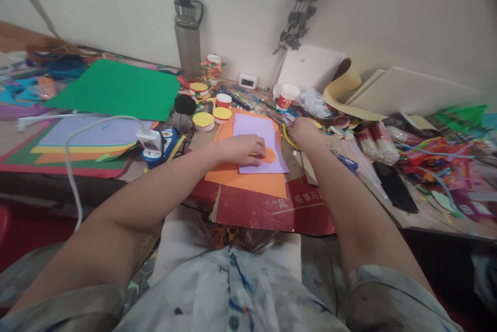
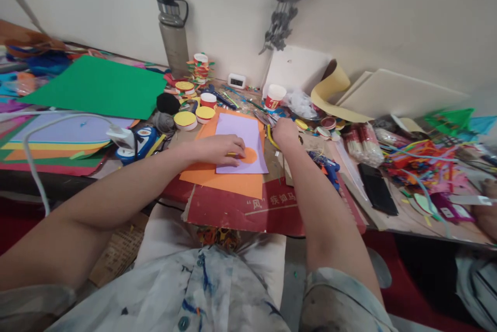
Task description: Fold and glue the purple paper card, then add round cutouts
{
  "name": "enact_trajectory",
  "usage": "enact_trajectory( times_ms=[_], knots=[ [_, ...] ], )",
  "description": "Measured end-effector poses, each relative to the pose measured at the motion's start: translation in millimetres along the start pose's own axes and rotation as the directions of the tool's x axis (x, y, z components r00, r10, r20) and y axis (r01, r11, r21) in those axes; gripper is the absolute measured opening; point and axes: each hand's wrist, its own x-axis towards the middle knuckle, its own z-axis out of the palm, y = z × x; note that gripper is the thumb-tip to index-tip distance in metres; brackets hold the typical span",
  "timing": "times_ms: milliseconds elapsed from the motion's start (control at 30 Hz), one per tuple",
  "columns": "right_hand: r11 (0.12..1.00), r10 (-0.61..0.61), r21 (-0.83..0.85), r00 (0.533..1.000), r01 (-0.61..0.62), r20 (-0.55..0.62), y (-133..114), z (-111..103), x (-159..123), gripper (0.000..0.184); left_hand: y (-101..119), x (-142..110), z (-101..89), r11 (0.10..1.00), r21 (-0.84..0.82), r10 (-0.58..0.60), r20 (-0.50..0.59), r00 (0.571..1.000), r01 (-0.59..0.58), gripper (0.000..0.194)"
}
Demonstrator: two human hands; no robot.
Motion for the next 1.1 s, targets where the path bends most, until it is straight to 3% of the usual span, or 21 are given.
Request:
enact_trajectory(
  times_ms=[233, 433, 533, 600, 667, 767, 900, 1000, 1100],
  knots=[
    [1.000, 0.021, -0.019, 0.999, -0.021, 0.036, -7, -3, 6, 0.037, -3, 0, 2.8, 0.999, -0.037, -0.013, -0.011, 1.000, 0.012, 0.029],
    [0.999, 0.040, 0.035, 0.999, -0.040, -0.006, -4, -15, 4, 0.036, -4, 0, 0.4, 1.000, 0.003, -0.008, 0.006, 1.000, 0.008, 0.028],
    [0.993, 0.016, 0.115, 0.990, 0.000, -0.141, -2, -25, -1, 0.032, -6, 0, -0.5, 0.998, -0.047, -0.041, 0.010, 0.999, 0.041, 0.030],
    [0.964, -0.017, 0.249, 0.952, 0.097, -0.305, -2, -29, -9, 0.025, -7, -1, -0.5, 0.995, -0.091, -0.046, -0.005, 0.999, 0.045, 0.031],
    [0.898, -0.030, 0.389, 0.910, 0.207, -0.414, -4, -27, -21, 0.017, -6, -2, 0.0, 0.994, -0.108, -0.039, -0.023, 0.999, 0.036, 0.030],
    [0.770, -0.027, 0.566, 0.900, 0.296, -0.435, -6, -14, -38, 0.014, -4, -2, 1.3, 0.995, -0.094, -0.030, -0.029, 0.999, 0.027, 0.028],
    [0.535, 0.009, 0.791, 0.935, 0.295, -0.355, -7, 8, -51, 0.017, -1, -1, 2.3, 0.998, -0.059, -0.031, -0.009, 0.999, 0.030, 0.028],
    [0.358, -0.032, 0.900, 0.966, 0.250, -0.255, -6, 14, -56, 0.021, 2, -2, 0.9, 0.999, -0.046, -0.025, -0.002, 1.000, 0.025, 0.027],
    [0.306, -0.106, 0.922, 0.971, 0.238, -0.216, -3, 10, -59, 0.018, 5, -3, -1.4, 0.999, -0.029, -0.040, 0.007, 0.999, 0.040, 0.032]
  ],
)
